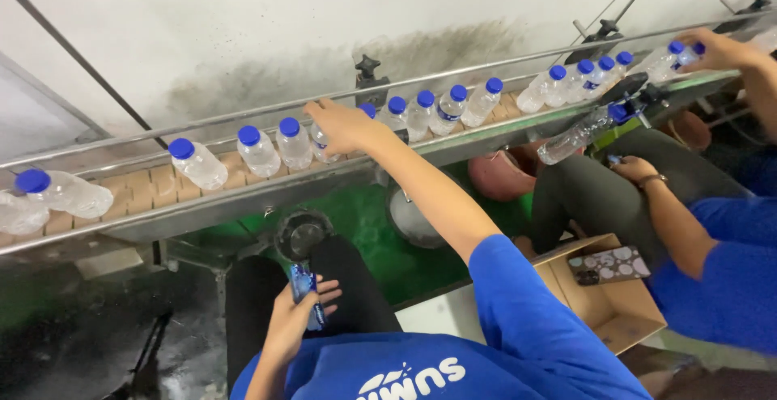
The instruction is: Placing blue plastic caps onto water bottles on a moving conveyor belt in a production facility.
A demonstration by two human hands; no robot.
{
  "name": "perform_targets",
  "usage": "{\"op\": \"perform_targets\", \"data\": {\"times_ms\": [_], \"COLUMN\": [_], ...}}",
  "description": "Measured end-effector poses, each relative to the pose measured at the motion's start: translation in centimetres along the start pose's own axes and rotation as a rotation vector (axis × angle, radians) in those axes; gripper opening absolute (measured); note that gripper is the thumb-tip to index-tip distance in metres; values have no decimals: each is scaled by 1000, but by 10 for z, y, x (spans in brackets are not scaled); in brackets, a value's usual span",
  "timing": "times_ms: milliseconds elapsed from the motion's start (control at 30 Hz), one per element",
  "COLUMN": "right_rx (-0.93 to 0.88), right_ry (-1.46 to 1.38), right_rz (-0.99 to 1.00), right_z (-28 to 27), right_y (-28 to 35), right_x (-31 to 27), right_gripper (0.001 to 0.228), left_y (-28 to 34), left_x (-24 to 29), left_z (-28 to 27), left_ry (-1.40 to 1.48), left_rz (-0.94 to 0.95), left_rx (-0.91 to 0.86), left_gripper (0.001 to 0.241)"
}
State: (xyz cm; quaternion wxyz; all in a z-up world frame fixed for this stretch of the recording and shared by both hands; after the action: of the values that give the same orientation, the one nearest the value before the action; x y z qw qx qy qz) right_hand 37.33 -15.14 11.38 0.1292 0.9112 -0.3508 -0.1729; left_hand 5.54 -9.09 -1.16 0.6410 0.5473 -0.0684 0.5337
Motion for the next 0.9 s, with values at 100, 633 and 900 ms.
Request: {"op": "perform_targets", "data": {"times_ms": [100,633,900], "right_rx": [252,919,617], "right_ry": [30,-451,-947], "right_rz": [-14,-131,-215], "right_z": [-12,38,153], "right_y": [32,68,131], "right_x": [10,22,-76], "right_gripper": [83,13,22], "left_y": [1,-20,-9], "left_x": [7,18,30], "left_z": [3,66,-2], "left_ry": [23,-160,-208], "left_rz": [2,59,8], "left_rx": [27,-349,-110], "left_gripper": [33,34,25]}}
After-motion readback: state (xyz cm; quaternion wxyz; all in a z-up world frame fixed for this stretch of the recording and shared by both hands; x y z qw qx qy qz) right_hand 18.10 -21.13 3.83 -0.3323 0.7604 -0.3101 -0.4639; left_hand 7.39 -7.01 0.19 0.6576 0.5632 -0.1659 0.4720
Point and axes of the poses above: each hand's wrist, its own y-axis away from the middle knuckle, its own z-axis out of the palm, x = y × z, the point moved 2 cm from there along -y, towards the middle knuckle, and after that the axes turned 6 degrees about y, right-handed, at the moved point
